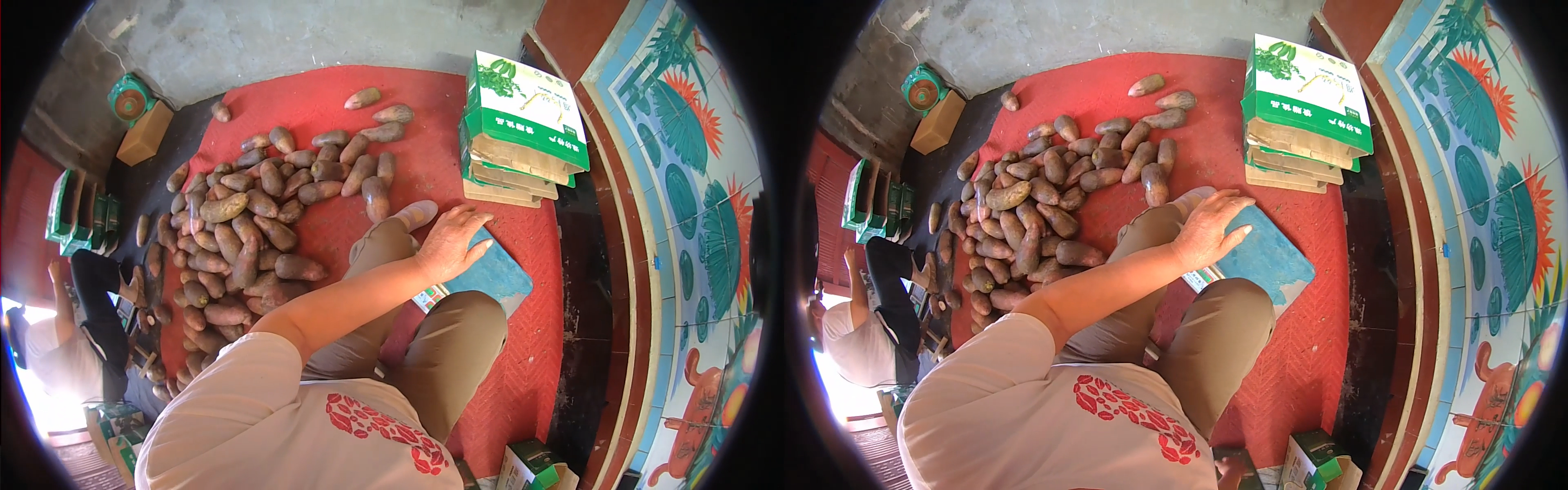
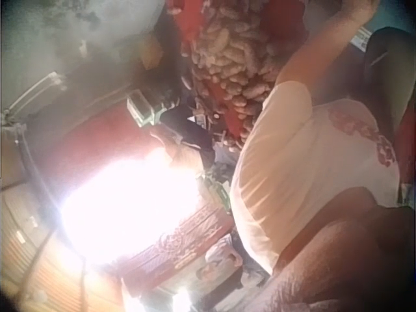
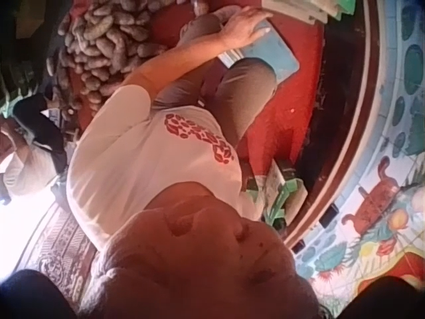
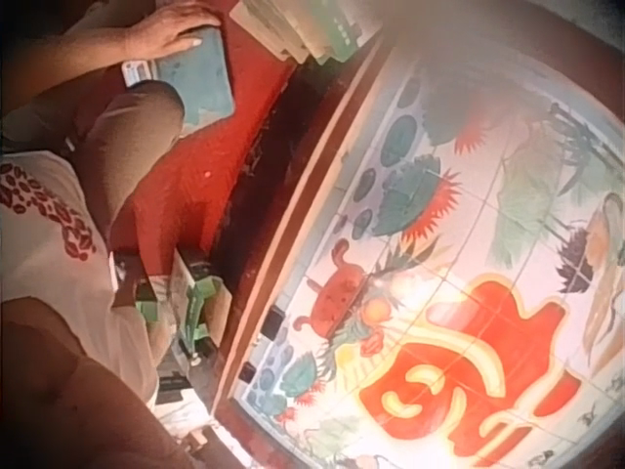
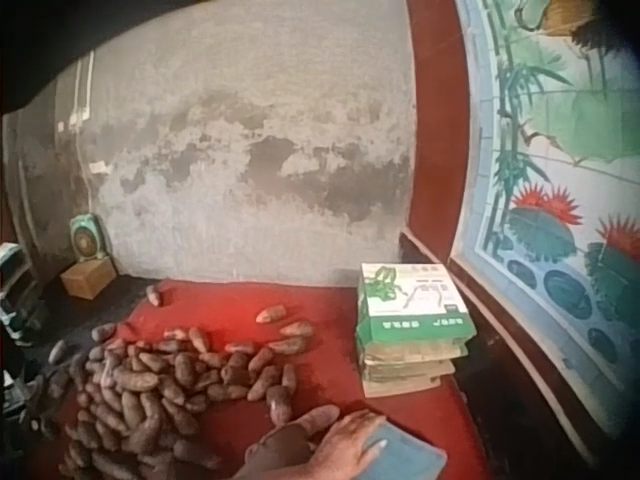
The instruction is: The recorder picks up sweet potatoes from a pile on the floor and places them into a cardboard box for packaging.
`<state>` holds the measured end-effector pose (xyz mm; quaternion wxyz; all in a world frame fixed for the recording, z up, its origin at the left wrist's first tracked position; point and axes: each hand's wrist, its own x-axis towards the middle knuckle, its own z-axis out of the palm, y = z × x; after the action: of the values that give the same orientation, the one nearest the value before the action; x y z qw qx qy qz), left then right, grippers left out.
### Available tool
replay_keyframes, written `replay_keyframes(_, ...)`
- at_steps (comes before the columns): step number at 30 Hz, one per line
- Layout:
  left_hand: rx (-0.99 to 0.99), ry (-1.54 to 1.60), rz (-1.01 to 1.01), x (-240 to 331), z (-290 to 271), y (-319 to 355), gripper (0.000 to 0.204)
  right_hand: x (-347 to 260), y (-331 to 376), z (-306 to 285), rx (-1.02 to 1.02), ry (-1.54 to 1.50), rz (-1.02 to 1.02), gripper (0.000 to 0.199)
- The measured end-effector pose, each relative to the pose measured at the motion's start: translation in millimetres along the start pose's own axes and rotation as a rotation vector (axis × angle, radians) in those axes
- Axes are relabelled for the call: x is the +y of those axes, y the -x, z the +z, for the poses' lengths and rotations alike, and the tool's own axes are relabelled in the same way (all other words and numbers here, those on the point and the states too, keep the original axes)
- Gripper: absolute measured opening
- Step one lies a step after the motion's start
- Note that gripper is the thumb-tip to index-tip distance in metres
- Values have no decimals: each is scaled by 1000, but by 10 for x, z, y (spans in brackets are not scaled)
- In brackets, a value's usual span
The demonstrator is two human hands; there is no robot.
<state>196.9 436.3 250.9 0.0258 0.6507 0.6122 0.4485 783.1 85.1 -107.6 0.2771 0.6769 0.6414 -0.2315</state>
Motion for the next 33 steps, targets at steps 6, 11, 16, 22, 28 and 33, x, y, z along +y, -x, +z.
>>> replay_keyframes(6,54,78,-29,-68,-141,28,41,97,-58,-642,-49,-7,42,43)
replay_keyframes(11,101,120,-68,-28,-137,-45,45,-33,-943,-2136,166,557,-256,32)
replay_keyframes(16,162,70,-246,-315,-391,88,56,-1975,-901,-4595,539,-593,-623,17)
replay_keyframes(22,285,199,-292,-173,-249,-103,67,-3004,-259,-5979,281,-1037,-601,36)
replay_keyframes(28,364,260,-335,-163,-240,-134,73,-3975,-142,-6048,63,-814,-750,35)
replay_keyframes(33,380,299,-362,-195,-333,-122,74,-4459,-180,-6282,129,-794,-786,37)
